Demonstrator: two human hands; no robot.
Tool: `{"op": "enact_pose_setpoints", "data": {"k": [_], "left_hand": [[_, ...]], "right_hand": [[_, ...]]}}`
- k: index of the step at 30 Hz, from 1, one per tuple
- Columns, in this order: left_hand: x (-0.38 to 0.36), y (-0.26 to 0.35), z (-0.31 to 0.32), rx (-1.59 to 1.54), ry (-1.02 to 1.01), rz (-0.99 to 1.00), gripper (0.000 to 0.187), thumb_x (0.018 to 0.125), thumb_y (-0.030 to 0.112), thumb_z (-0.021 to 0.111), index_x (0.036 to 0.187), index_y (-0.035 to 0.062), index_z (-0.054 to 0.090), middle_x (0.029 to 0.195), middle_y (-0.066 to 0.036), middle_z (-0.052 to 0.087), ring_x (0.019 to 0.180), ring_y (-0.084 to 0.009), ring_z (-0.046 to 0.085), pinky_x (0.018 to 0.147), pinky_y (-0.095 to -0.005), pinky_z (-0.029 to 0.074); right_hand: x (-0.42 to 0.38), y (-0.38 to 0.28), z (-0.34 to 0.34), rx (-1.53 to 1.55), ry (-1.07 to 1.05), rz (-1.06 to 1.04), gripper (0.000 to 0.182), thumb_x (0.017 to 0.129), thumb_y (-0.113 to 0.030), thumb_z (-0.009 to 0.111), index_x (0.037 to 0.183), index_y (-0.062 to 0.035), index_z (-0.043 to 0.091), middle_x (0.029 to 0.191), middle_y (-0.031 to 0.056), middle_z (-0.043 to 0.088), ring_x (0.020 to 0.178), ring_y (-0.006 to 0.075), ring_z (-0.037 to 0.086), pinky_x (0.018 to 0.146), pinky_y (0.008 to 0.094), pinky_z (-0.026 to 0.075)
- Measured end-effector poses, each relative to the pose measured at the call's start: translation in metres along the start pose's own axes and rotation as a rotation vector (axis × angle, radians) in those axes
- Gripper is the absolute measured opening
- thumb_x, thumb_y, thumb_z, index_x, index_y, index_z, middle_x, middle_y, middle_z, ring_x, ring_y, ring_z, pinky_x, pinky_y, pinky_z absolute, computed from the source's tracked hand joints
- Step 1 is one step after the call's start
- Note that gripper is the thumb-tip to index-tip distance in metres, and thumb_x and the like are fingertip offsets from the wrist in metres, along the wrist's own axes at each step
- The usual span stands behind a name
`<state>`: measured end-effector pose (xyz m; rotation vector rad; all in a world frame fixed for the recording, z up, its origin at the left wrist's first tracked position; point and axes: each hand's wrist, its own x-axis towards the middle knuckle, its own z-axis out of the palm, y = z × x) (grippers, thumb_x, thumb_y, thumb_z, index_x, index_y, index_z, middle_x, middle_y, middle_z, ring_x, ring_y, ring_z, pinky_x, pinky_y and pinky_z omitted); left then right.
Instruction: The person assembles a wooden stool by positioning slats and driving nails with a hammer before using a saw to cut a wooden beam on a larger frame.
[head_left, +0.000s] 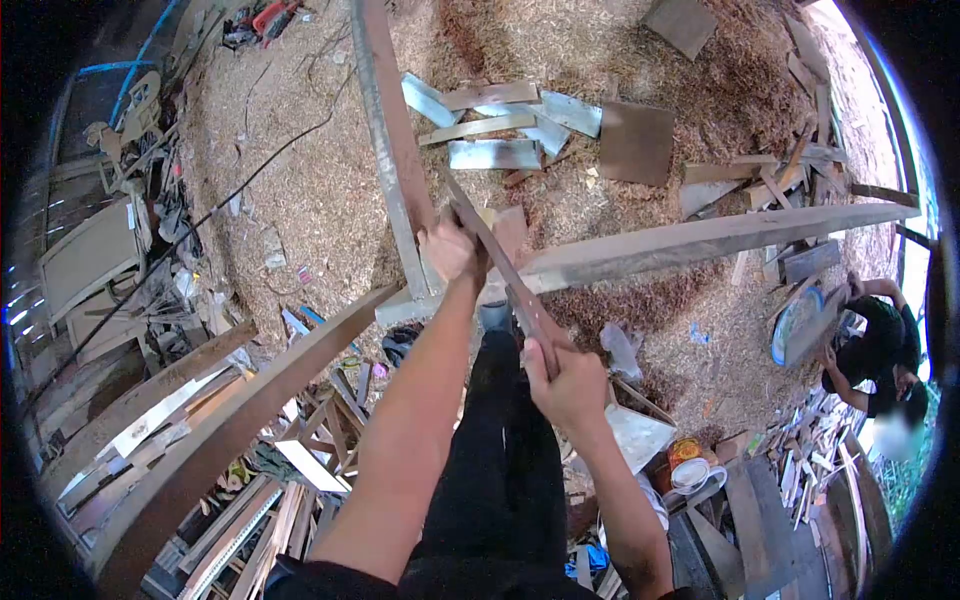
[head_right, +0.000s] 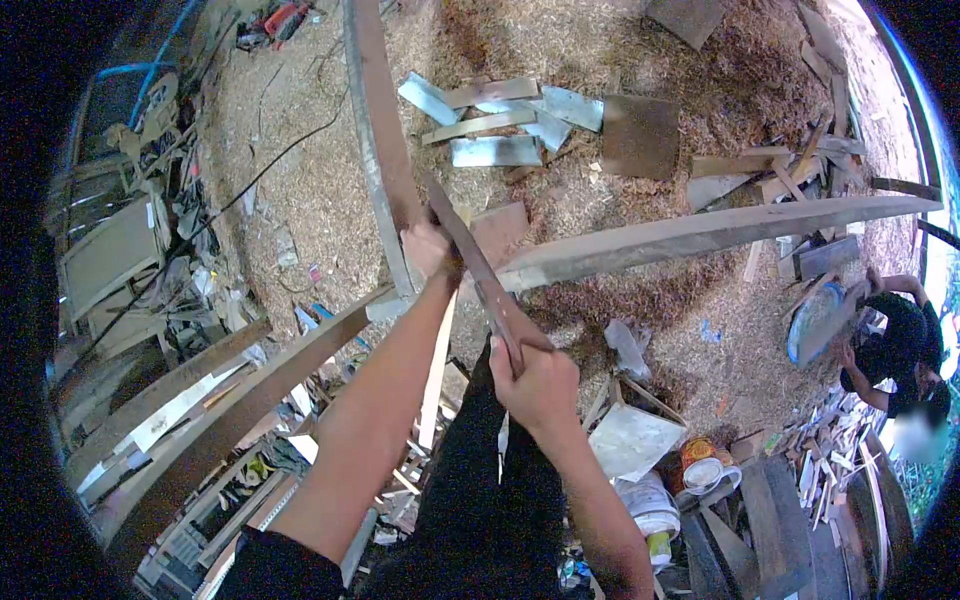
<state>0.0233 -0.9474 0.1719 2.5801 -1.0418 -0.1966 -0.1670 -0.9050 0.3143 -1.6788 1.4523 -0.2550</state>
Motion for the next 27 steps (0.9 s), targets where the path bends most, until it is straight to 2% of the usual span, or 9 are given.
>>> {"op": "enact_pose_setpoints", "data": {"k": [5,9,11,12,16,18,22,24,27], "left_hand": [[0.000,-0.002,0.013,-0.033,0.037,-0.125,0.020,0.085,0.021,0.052,0.077,0.0059,0.061,0.071,-0.019,0.063,0.068,-0.0378,0.059,0.075,-0.0465,0.041],[0.000,-0.007,0.019,0.108,-0.003,-0.098,0.023,0.088,0.019,0.049,0.077,0.0036,0.061,0.076,-0.019,0.063,0.075,-0.0357,0.058,0.075,-0.0458,0.042],[-0.002,-0.006,0.024,-0.023,0.313,-0.049,0.035,0.093,0.026,0.045,0.075,0.0034,0.065,0.075,-0.019,0.065,0.077,-0.0376,0.060,0.075,-0.0482,0.045],[-0.002,-0.005,0.020,-0.005,0.304,-0.133,0.031,0.091,0.026,0.047,0.077,0.0055,0.066,0.081,-0.017,0.066,0.084,-0.0354,0.060,0.081,-0.0464,0.043],[-0.008,0.009,0.000,0.106,0.060,-0.106,0.021,0.084,0.020,0.053,0.074,0.0068,0.066,0.079,-0.012,0.066,0.080,-0.0297,0.058,0.082,-0.0420,0.041],[-0.011,0.004,0.003,0.125,0.088,-0.063,0.021,0.083,0.020,0.053,0.073,0.0074,0.066,0.079,-0.011,0.066,0.080,-0.0289,0.059,0.083,-0.0425,0.040],[-0.004,0.006,0.002,0.131,0.024,-0.018,0.023,0.083,0.023,0.051,0.073,0.0088,0.065,0.077,-0.009,0.065,0.084,-0.0266,0.059,0.083,-0.0430,0.037],[-0.006,0.004,0.002,0.119,-0.024,-0.048,0.023,0.083,0.024,0.050,0.072,0.0091,0.065,0.077,-0.009,0.066,0.085,-0.0264,0.059,0.082,-0.0422,0.037],[-0.005,0.007,0.004,0.115,0.031,-0.001,0.022,0.083,0.023,0.051,0.071,0.0097,0.064,0.077,-0.009,0.065,0.085,-0.0255,0.059,0.081,-0.0410,0.036]], "right_hand": [[0.007,0.005,-0.015,0.046,-0.078,0.045,0.042,0.088,-0.034,0.060,0.070,0.0036,0.065,0.049,0.0209,0.050,0.042,0.0350,0.053,0.046,0.0415,0.040],[-0.001,0.003,-0.004,-0.019,-0.078,0.143,0.045,0.087,-0.039,0.058,0.064,-0.0004,0.065,0.055,0.0228,0.056,0.054,0.0409,0.059,0.056,0.0475,0.048],[-0.008,0.004,0.001,-0.023,-0.024,0.136,0.045,0.087,-0.039,0.058,0.066,-0.0003,0.066,0.056,0.0233,0.056,0.055,0.0413,0.059,0.056,0.0486,0.048],[-0.010,0.007,0.002,-0.008,-0.007,0.082,0.039,0.090,-0.031,0.058,0.077,0.0041,0.066,0.045,0.0182,0.044,0.037,0.0294,0.045,0.044,0.0389,0.036],[-0.019,0.007,0.006,0.072,0.087,0.025,0.038,0.090,-0.030,0.058,0.074,0.0036,0.066,0.045,0.0176,0.042,0.036,0.0282,0.041,0.043,0.0381,0.034],[-0.021,-0.011,-0.002,0.074,0.003,0.125,0.031,0.087,-0.030,0.060,0.081,-0.0008,0.070,0.052,0.0209,0.055,0.047,0.0346,0.059,0.048,0.0395,0.047],[-0.014,-0.024,-0.009,0.016,-0.095,0.222,0.031,0.088,-0.030,0.058,0.086,-0.0013,0.070,0.051,0.0206,0.054,0.046,0.0346,0.058,0.047,0.0402,0.046],[-0.007,-0.016,0.004,0.023,-0.020,0.109,0.041,0.092,-0.030,0.055,0.072,0.0043,0.064,0.047,0.0198,0.046,0.038,0.0298,0.050,0.044,0.0395,0.036],[0.017,-0.011,0.022,0.120,0.009,0.124,0.044,0.092,-0.033,0.054,0.071,0.0049,0.063,0.047,0.0197,0.046,0.038,0.0305,0.049,0.044,0.0404,0.036]]}}
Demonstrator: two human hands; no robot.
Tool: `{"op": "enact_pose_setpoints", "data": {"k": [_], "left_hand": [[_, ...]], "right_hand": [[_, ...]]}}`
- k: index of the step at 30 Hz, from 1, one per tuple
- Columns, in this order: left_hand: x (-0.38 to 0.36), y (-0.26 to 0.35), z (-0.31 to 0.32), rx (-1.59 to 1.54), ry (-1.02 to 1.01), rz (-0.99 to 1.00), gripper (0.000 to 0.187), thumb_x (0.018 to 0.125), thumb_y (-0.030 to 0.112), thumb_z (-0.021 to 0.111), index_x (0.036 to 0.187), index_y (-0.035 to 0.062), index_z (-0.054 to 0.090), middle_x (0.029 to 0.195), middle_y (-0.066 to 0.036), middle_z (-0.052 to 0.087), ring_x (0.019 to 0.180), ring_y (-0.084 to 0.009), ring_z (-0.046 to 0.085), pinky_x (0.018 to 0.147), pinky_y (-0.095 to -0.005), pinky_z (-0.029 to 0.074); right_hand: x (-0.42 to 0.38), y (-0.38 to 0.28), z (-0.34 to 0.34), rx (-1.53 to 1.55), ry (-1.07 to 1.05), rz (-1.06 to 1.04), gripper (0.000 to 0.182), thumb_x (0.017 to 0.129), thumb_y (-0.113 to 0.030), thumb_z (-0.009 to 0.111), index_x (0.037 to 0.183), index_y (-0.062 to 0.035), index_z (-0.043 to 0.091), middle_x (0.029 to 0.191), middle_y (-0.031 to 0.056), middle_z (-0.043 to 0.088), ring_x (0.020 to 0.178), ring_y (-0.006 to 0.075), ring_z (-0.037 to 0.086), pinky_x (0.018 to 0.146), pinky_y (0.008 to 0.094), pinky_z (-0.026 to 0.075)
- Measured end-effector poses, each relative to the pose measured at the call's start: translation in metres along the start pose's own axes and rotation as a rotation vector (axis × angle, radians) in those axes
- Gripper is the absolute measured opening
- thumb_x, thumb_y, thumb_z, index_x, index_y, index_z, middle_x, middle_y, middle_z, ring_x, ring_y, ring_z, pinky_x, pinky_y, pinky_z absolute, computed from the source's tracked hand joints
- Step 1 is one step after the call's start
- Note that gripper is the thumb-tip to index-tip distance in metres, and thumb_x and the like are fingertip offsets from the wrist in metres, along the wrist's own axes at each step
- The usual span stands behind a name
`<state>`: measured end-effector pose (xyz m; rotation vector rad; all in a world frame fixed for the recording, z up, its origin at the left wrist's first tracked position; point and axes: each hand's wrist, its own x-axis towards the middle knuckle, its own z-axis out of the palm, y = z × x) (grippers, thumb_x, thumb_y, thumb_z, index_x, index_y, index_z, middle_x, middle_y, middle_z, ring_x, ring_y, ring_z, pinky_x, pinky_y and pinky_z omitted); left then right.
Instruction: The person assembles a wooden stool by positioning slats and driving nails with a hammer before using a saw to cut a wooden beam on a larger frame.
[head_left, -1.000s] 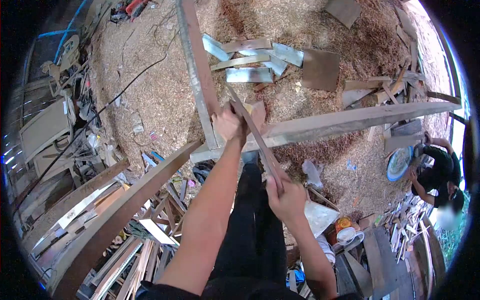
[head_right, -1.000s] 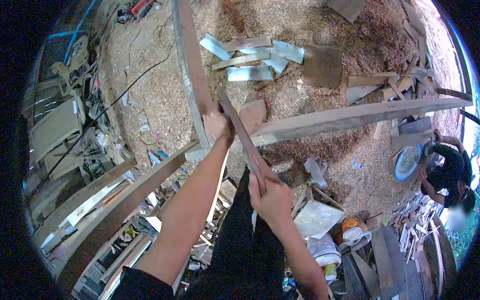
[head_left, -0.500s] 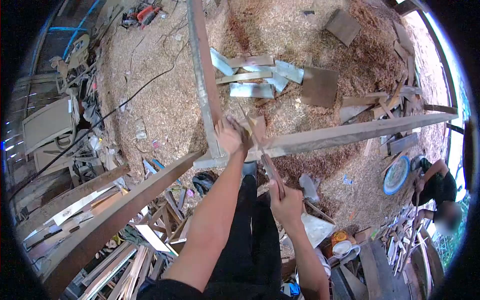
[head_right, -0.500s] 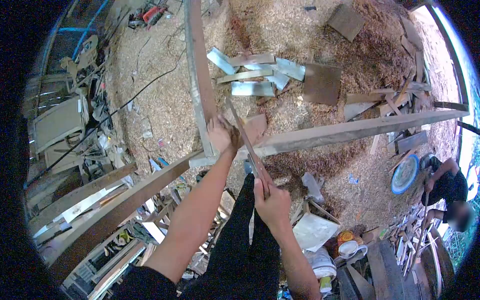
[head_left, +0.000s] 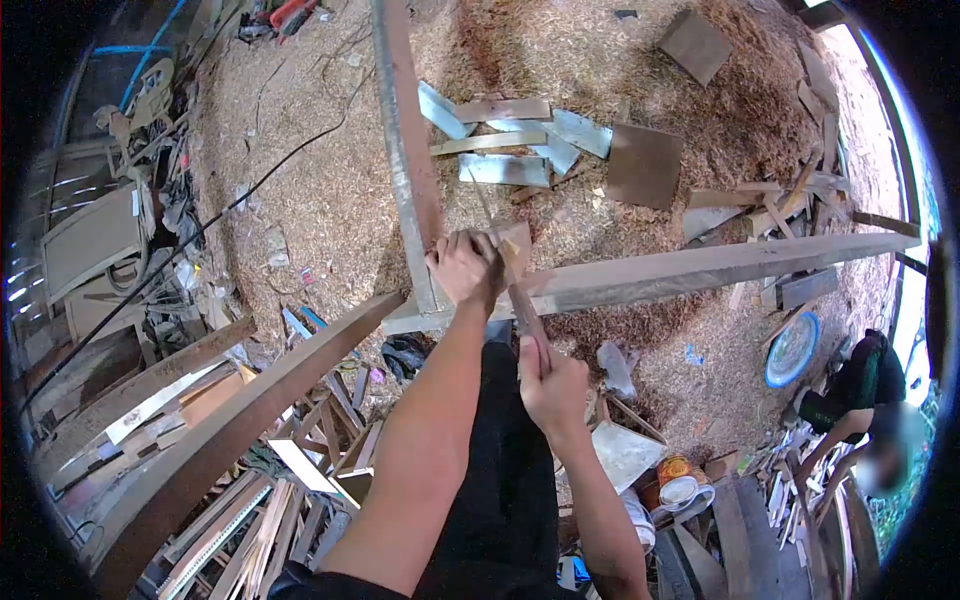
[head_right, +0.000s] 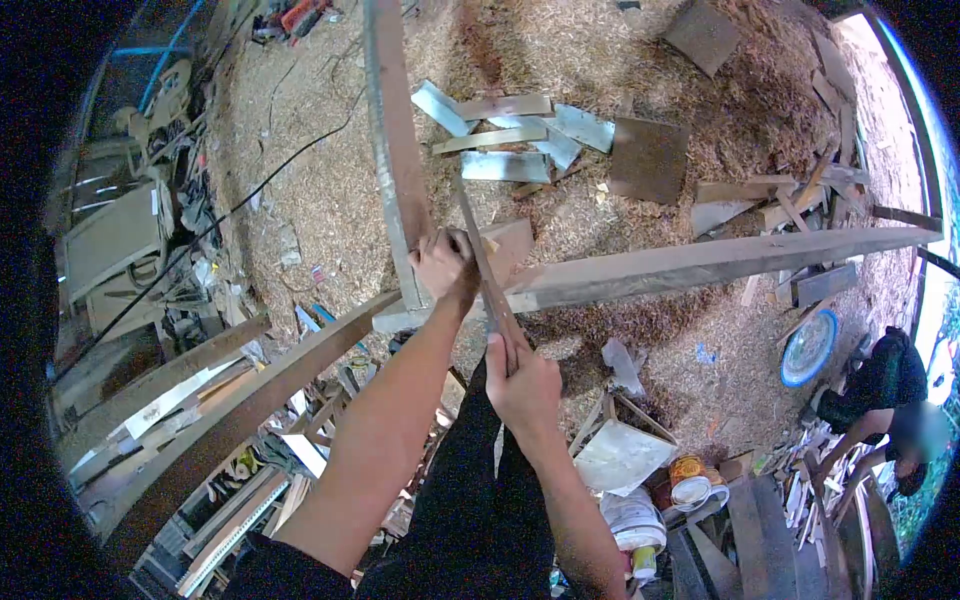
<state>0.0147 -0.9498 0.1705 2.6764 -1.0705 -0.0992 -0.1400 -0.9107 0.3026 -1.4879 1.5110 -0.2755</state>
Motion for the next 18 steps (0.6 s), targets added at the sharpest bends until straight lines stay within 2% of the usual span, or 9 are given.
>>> {"op": "enact_pose_setpoints", "data": {"k": [5,6,7,8,11,14,16,18], "left_hand": [[-0.001,0.004,-0.010,0.043,-0.074,-0.018,0.021,0.082,0.023,0.051,0.071,0.0095,0.063,0.080,-0.008,0.065,0.086,-0.0246,0.059,0.082,-0.0414,0.036],[0.000,0.004,-0.009,0.042,-0.094,-0.028,0.021,0.082,0.023,0.051,0.071,0.0094,0.063,0.081,-0.007,0.065,0.087,-0.0245,0.059,0.082,-0.0416,0.036],[0.000,0.001,-0.005,0.061,-0.023,0.026,0.021,0.082,0.023,0.051,0.071,0.0095,0.064,0.080,-0.007,0.065,0.087,-0.0244,0.059,0.083,-0.0419,0.036],[-0.002,-0.001,-0.003,0.061,-0.034,0.025,0.021,0.082,0.023,0.051,0.071,0.0095,0.064,0.080,-0.007,0.065,0.087,-0.0244,0.059,0.083,-0.0419,0.036],[0.003,-0.001,0.002,0.031,-0.032,-0.011,0.022,0.082,0.023,0.051,0.072,0.0094,0.064,0.080,-0.006,0.065,0.088,-0.0243,0.059,0.084,-0.0415,0.036],[-0.008,-0.010,0.007,0.025,0.001,0.001,0.022,0.083,0.024,0.051,0.073,0.0091,0.065,0.080,-0.006,0.065,0.088,-0.0242,0.059,0.084,-0.0410,0.036],[-0.001,-0.006,0.004,0.031,-0.050,-0.006,0.023,0.083,0.025,0.051,0.074,0.0092,0.065,0.081,-0.006,0.066,0.088,-0.0239,0.059,0.084,-0.0405,0.036],[-0.003,-0.006,0.002,0.076,-0.046,-0.017,0.023,0.082,0.024,0.051,0.072,0.0097,0.065,0.080,-0.006,0.066,0.088,-0.0237,0.059,0.084,-0.0406,0.036]], "right_hand": [[-0.008,-0.013,-0.003,0.089,0.022,0.027,0.043,0.092,-0.032,0.055,0.071,0.0048,0.062,0.046,0.0191,0.046,0.038,0.0306,0.050,0.044,0.0402,0.036],[-0.007,-0.017,0.001,0.070,0.009,0.083,0.039,0.090,-0.032,0.056,0.071,0.0013,0.065,0.052,0.0201,0.052,0.046,0.0347,0.055,0.048,0.0426,0.042],[-0.008,-0.018,0.003,0.045,-0.010,0.145,0.035,0.088,-0.031,0.057,0.071,-0.0022,0.067,0.058,0.0212,0.058,0.054,0.0387,0.061,0.053,0.0449,0.048],[-0.008,-0.015,0.007,0.041,-0.012,0.154,0.035,0.088,-0.031,0.057,0.071,-0.0022,0.067,0.058,0.0212,0.058,0.054,0.0387,0.061,0.053,0.0449,0.048],[0.001,0.029,0.034,0.036,0.071,-0.011,0.033,0.085,-0.029,0.062,0.064,-0.0036,0.065,0.054,0.0180,0.056,0.051,0.0353,0.060,0.049,0.0413,0.046],[-0.002,0.045,0.046,0.033,0.107,-0.132,0.034,0.085,-0.028,0.062,0.062,-0.0026,0.063,0.053,0.0184,0.055,0.050,0.0362,0.059,0.047,0.0415,0.045],[-0.009,0.026,0.027,0.026,0.101,-0.111,0.034,0.085,-0.028,0.062,0.062,-0.0027,0.063,0.054,0.0187,0.055,0.050,0.0364,0.059,0.047,0.0415,0.046],[-0.035,0.008,-0.005,-0.065,-0.005,0.033,0.031,0.085,-0.028,0.062,0.066,-0.0039,0.066,0.055,0.0193,0.056,0.051,0.0373,0.059,0.048,0.0416,0.046]]}}
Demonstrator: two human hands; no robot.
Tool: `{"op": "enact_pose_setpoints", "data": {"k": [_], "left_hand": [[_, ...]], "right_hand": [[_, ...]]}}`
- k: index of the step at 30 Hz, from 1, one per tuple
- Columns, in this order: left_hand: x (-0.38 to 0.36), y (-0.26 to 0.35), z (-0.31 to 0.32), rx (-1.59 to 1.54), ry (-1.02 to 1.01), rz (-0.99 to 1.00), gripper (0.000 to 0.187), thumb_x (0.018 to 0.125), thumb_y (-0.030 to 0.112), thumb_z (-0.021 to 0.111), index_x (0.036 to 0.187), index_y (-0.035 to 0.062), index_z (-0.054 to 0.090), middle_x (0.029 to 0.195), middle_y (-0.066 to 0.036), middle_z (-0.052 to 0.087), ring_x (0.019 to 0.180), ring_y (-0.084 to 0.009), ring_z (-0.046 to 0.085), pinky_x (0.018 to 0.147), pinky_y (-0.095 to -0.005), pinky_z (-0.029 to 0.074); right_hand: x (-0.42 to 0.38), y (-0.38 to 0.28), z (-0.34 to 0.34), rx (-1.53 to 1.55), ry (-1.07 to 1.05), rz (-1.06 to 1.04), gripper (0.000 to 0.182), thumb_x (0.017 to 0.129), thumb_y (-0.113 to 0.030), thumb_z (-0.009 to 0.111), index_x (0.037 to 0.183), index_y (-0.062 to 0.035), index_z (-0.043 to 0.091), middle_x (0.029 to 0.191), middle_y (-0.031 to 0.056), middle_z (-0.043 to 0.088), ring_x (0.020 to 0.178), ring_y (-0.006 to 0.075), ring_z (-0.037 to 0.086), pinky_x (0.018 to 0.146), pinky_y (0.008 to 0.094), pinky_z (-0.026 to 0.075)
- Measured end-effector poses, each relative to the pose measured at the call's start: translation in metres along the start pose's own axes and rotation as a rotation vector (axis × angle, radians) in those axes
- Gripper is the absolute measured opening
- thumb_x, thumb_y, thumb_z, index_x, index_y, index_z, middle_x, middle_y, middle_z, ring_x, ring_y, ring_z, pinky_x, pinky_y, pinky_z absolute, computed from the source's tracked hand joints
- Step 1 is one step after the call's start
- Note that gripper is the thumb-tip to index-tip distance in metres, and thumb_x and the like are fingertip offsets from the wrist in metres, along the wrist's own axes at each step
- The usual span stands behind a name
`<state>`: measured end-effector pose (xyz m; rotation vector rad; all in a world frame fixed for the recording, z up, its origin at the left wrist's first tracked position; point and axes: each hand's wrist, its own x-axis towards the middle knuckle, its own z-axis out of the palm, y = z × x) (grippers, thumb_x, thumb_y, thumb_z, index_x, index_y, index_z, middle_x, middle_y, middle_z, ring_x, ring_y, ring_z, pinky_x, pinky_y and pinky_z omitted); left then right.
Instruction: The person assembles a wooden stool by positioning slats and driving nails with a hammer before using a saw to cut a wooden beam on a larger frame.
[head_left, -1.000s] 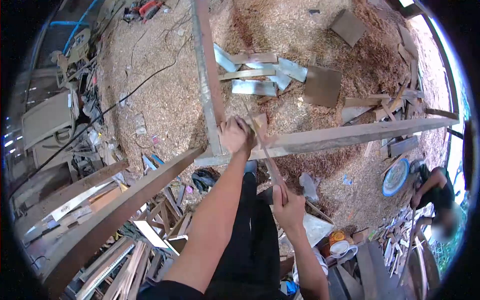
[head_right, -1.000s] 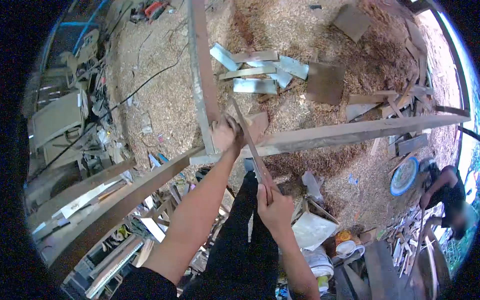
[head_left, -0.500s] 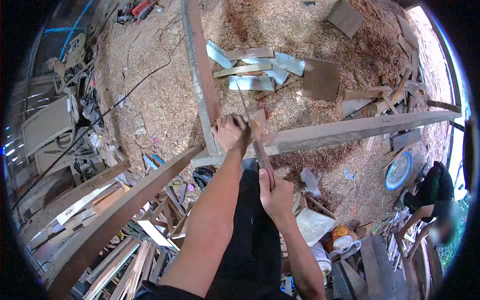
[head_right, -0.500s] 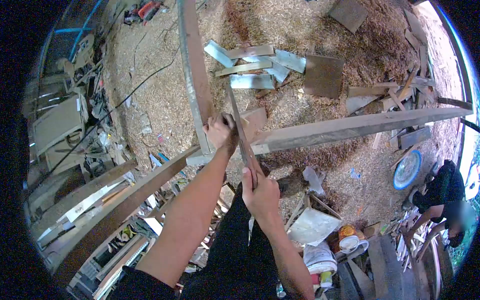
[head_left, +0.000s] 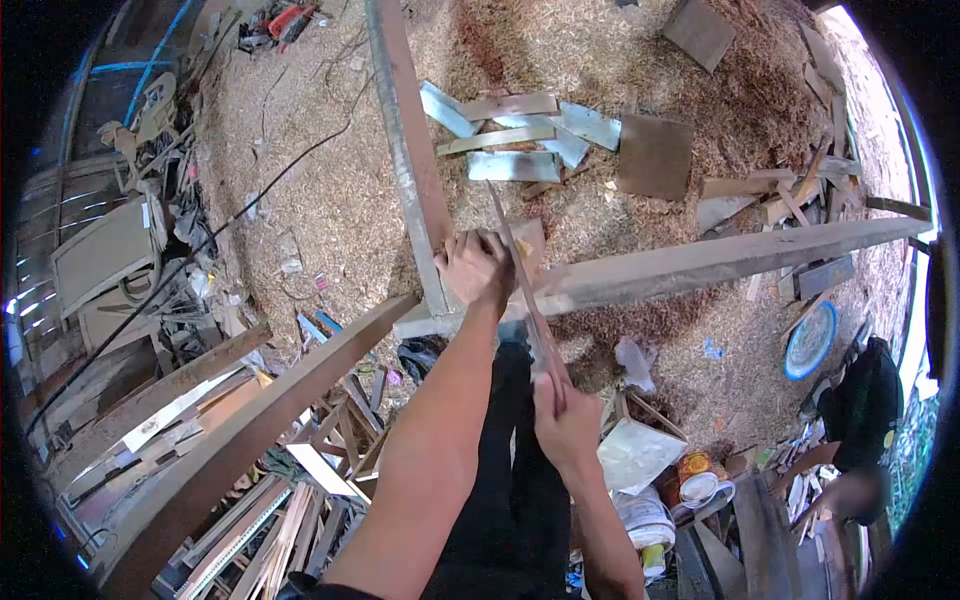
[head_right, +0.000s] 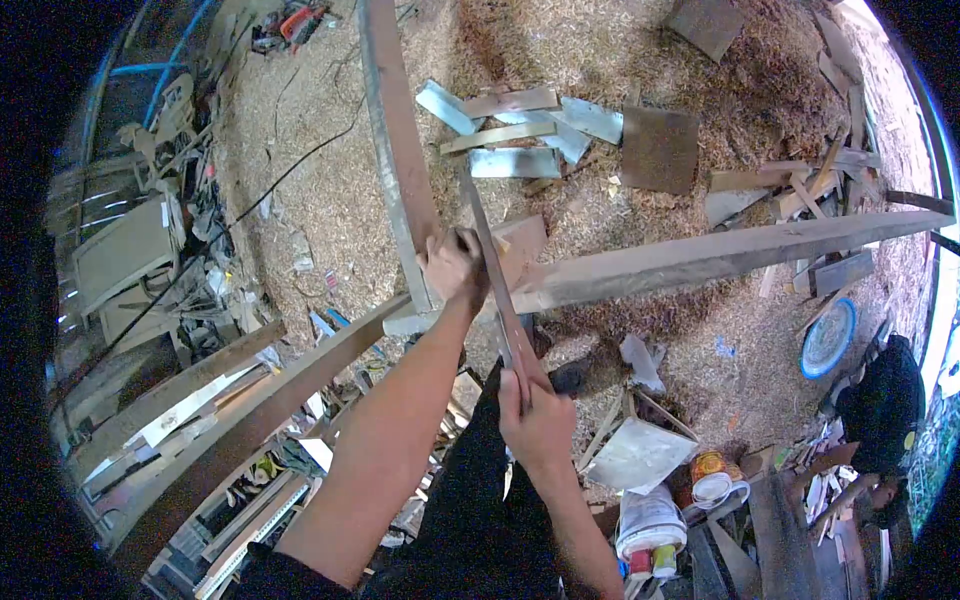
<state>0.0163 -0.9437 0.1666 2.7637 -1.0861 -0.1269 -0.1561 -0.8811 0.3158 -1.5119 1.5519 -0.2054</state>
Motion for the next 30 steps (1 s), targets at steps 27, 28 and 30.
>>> {"op": "enact_pose_setpoints", "data": {"k": [27,28,30], "left_hand": [[0.004,0.010,-0.010,-0.037,-0.018,-0.014,0.029,0.085,0.025,0.046,0.077,0.0064,0.068,0.085,-0.010,0.067,0.092,-0.0261,0.058,0.085,-0.0414,0.036],[0.002,0.010,-0.009,-0.061,-0.009,-0.013,0.030,0.085,0.025,0.046,0.078,0.0059,0.068,0.084,-0.011,0.067,0.092,-0.0265,0.058,0.085,-0.0415,0.036],[0.004,0.007,-0.003,-0.041,-0.004,-0.011,0.030,0.085,0.025,0.047,0.076,0.0059,0.067,0.084,-0.012,0.067,0.090,-0.0270,0.058,0.084,-0.0418,0.036]], "right_hand": [[0.029,0.002,0.006,0.128,-0.021,-0.077,0.038,0.090,-0.030,0.058,0.075,0.0043,0.065,0.044,0.0130,0.040,0.039,0.0153,0.044,0.044,0.0360,0.036],[0.015,-0.010,-0.003,0.127,-0.025,-0.073,0.038,0.090,-0.030,0.058,0.075,0.0043,0.065,0.044,0.0130,0.040,0.039,0.0153,0.044,0.044,0.0360,0.036],[-0.023,-0.027,-0.026,0.015,-0.037,0.045,0.043,0.089,-0.034,0.056,0.067,0.0025,0.064,0.054,0.0219,0.055,0.051,0.0392,0.058,0.052,0.0444,0.046]]}}
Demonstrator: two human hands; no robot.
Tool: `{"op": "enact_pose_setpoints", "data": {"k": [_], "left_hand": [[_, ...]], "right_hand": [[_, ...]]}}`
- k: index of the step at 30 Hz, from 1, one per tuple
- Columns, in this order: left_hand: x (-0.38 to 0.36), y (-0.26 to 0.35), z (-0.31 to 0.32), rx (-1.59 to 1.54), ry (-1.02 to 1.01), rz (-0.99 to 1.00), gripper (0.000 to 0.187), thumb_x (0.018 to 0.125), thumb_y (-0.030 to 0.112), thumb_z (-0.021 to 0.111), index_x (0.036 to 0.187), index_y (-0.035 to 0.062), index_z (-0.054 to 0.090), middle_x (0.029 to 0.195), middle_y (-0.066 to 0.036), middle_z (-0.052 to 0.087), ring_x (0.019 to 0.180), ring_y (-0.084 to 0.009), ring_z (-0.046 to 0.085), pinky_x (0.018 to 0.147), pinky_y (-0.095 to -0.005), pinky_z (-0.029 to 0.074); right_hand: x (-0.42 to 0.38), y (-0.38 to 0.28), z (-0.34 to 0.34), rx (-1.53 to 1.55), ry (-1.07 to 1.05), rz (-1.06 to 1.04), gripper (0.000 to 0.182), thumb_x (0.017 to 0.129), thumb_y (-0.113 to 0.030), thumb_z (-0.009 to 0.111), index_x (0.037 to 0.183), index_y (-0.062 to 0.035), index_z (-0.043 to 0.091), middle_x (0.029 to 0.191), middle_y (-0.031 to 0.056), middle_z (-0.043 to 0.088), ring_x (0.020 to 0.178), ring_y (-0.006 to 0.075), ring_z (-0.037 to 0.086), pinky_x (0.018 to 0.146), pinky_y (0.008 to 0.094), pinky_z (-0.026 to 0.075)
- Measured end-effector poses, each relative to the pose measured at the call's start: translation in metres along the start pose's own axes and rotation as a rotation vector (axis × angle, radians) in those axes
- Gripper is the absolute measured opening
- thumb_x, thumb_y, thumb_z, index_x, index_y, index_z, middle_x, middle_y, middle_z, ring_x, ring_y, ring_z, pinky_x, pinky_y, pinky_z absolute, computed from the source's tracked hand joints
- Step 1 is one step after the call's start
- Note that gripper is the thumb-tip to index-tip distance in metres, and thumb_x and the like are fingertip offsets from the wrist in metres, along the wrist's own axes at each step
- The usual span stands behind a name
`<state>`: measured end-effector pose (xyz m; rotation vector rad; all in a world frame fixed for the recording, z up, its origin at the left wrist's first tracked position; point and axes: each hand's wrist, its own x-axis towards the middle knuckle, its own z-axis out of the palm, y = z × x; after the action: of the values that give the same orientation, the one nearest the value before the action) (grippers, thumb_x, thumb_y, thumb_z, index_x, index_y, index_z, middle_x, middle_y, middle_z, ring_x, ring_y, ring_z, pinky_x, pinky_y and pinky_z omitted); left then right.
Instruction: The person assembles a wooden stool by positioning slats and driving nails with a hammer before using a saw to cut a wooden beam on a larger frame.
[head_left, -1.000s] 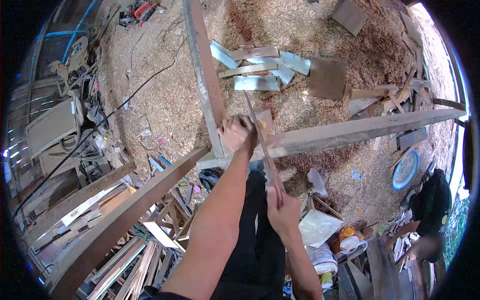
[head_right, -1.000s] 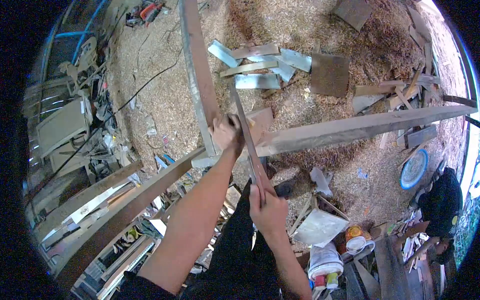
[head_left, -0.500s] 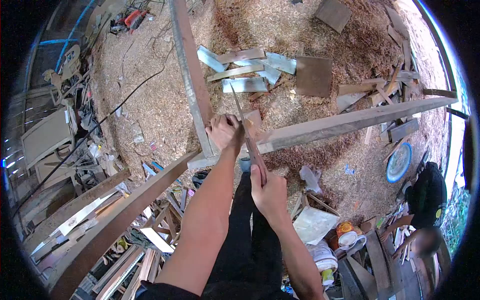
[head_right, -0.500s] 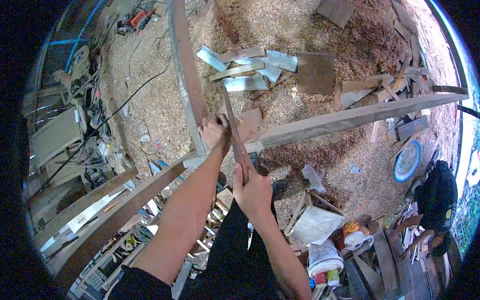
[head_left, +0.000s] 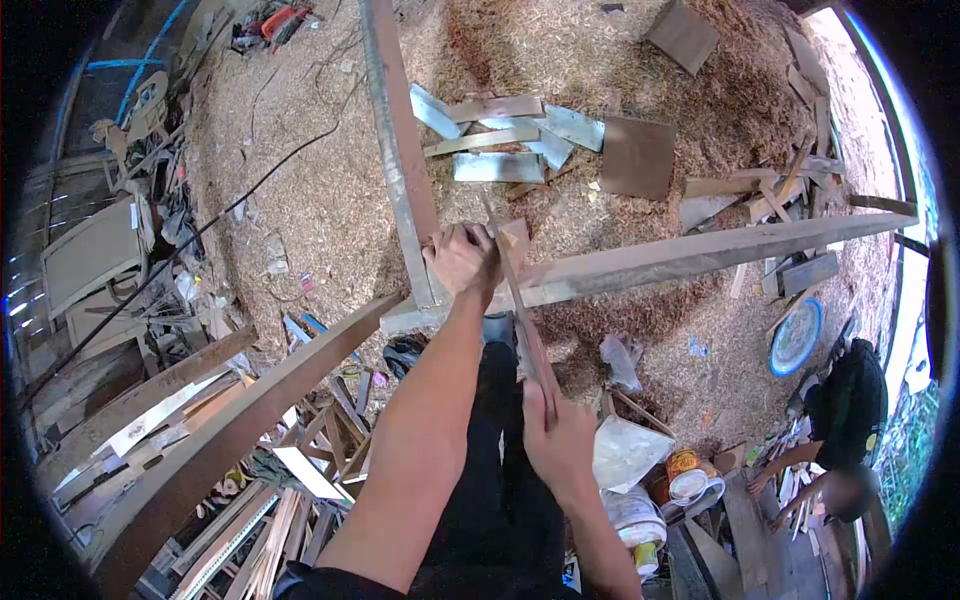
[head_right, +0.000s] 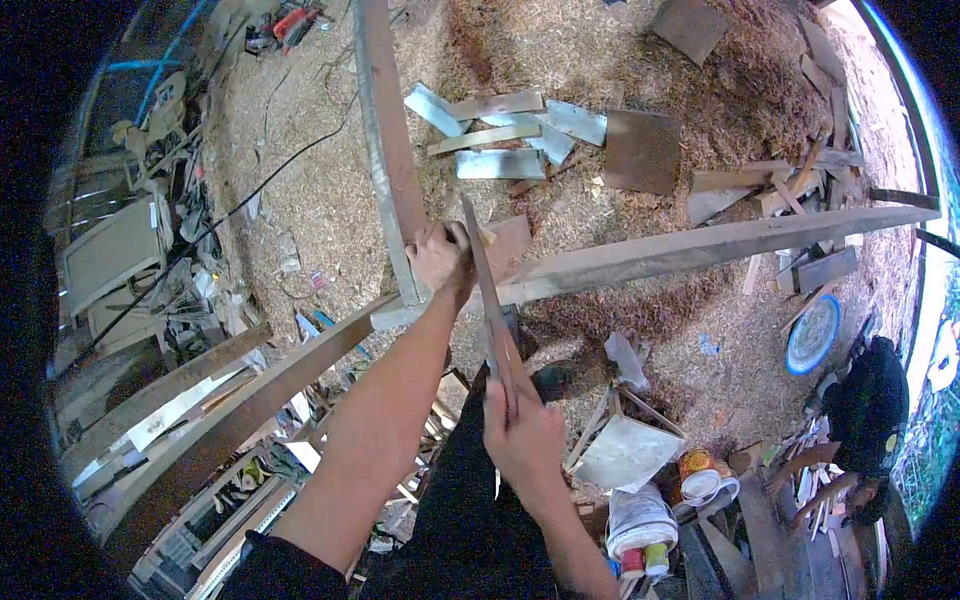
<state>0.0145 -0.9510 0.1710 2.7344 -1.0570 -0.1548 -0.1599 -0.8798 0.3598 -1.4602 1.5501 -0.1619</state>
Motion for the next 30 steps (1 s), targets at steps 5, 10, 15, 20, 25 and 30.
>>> {"op": "enact_pose_setpoints", "data": {"k": [5,10,15,20,25,30], "left_hand": [[-0.001,0.001,0.000,-0.058,0.059,0.039,0.024,0.083,0.023,0.051,0.074,0.0070,0.066,0.077,-0.013,0.065,0.085,-0.0291,0.059,0.081,-0.0437,0.037],[-0.006,-0.006,0.005,-0.016,0.125,0.107,0.025,0.083,0.021,0.051,0.070,0.0055,0.066,0.076,-0.012,0.065,0.083,-0.0259,0.059,0.081,-0.0400,0.037],[-0.003,-0.004,0.002,-0.001,0.148,0.095,0.024,0.083,0.021,0.051,0.070,0.0062,0.065,0.078,-0.011,0.065,0.084,-0.0269,0.058,0.079,-0.0405,0.037],[-0.003,0.001,0.000,-0.014,0.072,0.023,0.026,0.084,0.022,0.050,0.070,0.0060,0.066,0.079,-0.013,0.066,0.086,-0.0288,0.058,0.082,-0.0398,0.038],[-0.005,-0.002,0.004,0.004,0.103,0.031,0.027,0.083,0.022,0.050,0.070,0.0049,0.066,0.077,-0.013,0.066,0.085,-0.0280,0.058,0.082,-0.0394,0.038],[-0.001,-0.001,0.003,-0.029,0.081,0.047,0.028,0.083,0.021,0.049,0.071,0.0045,0.067,0.080,-0.015,0.067,0.087,-0.0273,0.059,0.084,-0.0408,0.037]], "right_hand": [[-0.026,0.024,-0.020,0.018,0.019,0.021,0.035,0.091,-0.027,0.057,0.079,0.0045,0.066,0.045,0.0171,0.044,0.036,0.0227,0.048,0.042,0.0365,0.037],[0.042,0.025,0.015,-0.003,0.022,-0.072,0.034,0.088,-0.032,0.057,0.074,-0.0038,0.070,0.056,0.0202,0.058,0.052,0.0391,0.060,0.050,0.0454,0.047],[0.079,0.047,0.050,0.059,0.044,-0.147,0.035,0.087,-0.032,0.059,0.070,-0.0016,0.066,0.055,0.0197,0.057,0.055,0.0397,0.060,0.053,0.0458,0.047],[0.081,0.073,0.058,0.144,0.051,-0.276,0.040,0.087,-0.031,0.059,0.062,-0.0003,0.061,0.054,0.0205,0.055,0.053,0.0395,0.059,0.052,0.0454,0.047],[0.038,0.052,0.032,0.117,0.123,-0.267,0.035,0.090,-0.026,0.059,0.070,0.0026,0.062,0.046,0.0174,0.044,0.036,0.0255,0.046,0.043,0.0390,0.035],[-0.008,0.035,-0.009,0.053,0.013,-0.068,0.036,0.090,-0.025,0.059,0.068,0.0039,0.062,0.045,0.0165,0.042,0.035,0.0218,0.043,0.042,0.0377,0.032]]}}
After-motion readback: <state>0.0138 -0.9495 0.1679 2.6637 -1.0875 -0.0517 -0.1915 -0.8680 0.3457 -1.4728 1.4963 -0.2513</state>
